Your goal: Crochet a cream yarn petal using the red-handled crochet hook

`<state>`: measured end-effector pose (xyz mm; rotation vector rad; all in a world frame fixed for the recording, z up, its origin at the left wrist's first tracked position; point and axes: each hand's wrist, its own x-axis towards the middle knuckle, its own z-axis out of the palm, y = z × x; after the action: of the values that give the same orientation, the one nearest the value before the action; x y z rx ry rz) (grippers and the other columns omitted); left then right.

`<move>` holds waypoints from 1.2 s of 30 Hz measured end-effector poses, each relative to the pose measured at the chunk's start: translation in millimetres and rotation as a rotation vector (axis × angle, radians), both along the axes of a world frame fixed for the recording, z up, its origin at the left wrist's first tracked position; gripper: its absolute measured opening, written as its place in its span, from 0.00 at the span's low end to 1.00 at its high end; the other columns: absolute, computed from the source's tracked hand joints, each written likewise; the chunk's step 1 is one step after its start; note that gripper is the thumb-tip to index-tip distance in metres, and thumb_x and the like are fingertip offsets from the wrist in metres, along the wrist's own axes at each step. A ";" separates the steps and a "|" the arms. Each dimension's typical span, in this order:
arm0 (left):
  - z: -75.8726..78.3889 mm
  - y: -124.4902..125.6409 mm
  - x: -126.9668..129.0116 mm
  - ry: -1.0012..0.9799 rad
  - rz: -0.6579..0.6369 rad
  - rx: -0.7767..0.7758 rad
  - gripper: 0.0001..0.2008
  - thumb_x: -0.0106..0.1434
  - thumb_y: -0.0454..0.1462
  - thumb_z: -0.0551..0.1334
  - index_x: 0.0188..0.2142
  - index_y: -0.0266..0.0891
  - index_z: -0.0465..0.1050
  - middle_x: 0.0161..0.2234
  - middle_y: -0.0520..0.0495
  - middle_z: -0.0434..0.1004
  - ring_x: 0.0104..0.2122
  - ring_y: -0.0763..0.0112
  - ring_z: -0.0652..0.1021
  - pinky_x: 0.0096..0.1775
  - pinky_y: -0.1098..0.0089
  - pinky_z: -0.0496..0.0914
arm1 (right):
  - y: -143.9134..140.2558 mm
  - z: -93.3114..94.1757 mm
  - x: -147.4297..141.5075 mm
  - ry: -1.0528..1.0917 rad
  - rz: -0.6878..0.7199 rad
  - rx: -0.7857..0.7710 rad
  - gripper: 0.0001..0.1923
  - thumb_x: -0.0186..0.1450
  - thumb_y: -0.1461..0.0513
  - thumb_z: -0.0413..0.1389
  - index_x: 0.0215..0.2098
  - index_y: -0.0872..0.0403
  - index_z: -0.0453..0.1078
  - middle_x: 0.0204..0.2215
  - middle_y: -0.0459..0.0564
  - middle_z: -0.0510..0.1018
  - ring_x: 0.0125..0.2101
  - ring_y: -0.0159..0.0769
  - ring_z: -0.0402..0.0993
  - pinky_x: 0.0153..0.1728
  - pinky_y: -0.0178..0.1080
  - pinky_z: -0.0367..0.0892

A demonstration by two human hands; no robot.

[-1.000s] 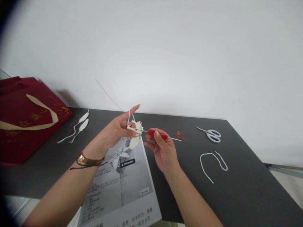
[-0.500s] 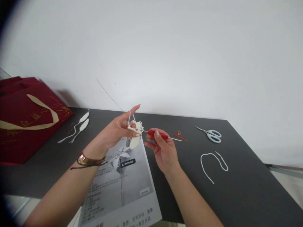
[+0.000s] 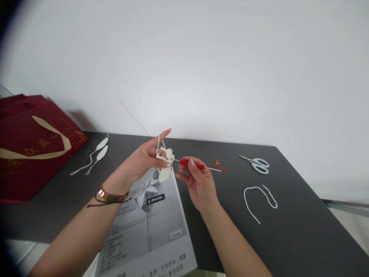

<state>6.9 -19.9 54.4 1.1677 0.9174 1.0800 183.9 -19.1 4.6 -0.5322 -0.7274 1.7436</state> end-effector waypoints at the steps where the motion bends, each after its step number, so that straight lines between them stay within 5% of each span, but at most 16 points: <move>1: -0.2 -0.1 0.3 -0.007 -0.003 -0.001 0.47 0.49 0.28 0.68 0.64 0.51 0.49 0.21 0.58 0.70 0.20 0.79 0.69 0.25 0.75 0.64 | 0.1 -0.1 0.2 0.001 -0.002 -0.003 0.09 0.57 0.60 0.64 0.35 0.55 0.76 0.28 0.45 0.80 0.28 0.29 0.75 0.28 0.31 0.78; 27: -5.8 -7.0 27.3 -0.105 0.121 -0.001 0.46 0.51 0.29 0.68 0.64 0.52 0.48 0.22 0.60 0.66 0.22 0.80 0.67 0.28 0.76 0.62 | 2.6 5.1 4.2 0.004 -0.120 -0.015 0.08 0.56 0.62 0.64 0.35 0.55 0.75 0.26 0.45 0.80 0.25 0.27 0.75 0.27 0.30 0.76; 36: -8.1 -8.3 39.5 -0.058 0.300 0.029 0.46 0.49 0.31 0.69 0.64 0.48 0.51 0.21 0.59 0.66 0.21 0.80 0.66 0.28 0.76 0.62 | 0.3 5.9 5.2 -0.056 -0.227 0.059 0.07 0.56 0.63 0.64 0.35 0.53 0.75 0.28 0.45 0.81 0.25 0.28 0.76 0.30 0.32 0.75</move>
<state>46.4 -28.3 46.3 1.0367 1.0564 1.3653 189.1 -18.8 10.5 -0.6011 -0.7259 1.4971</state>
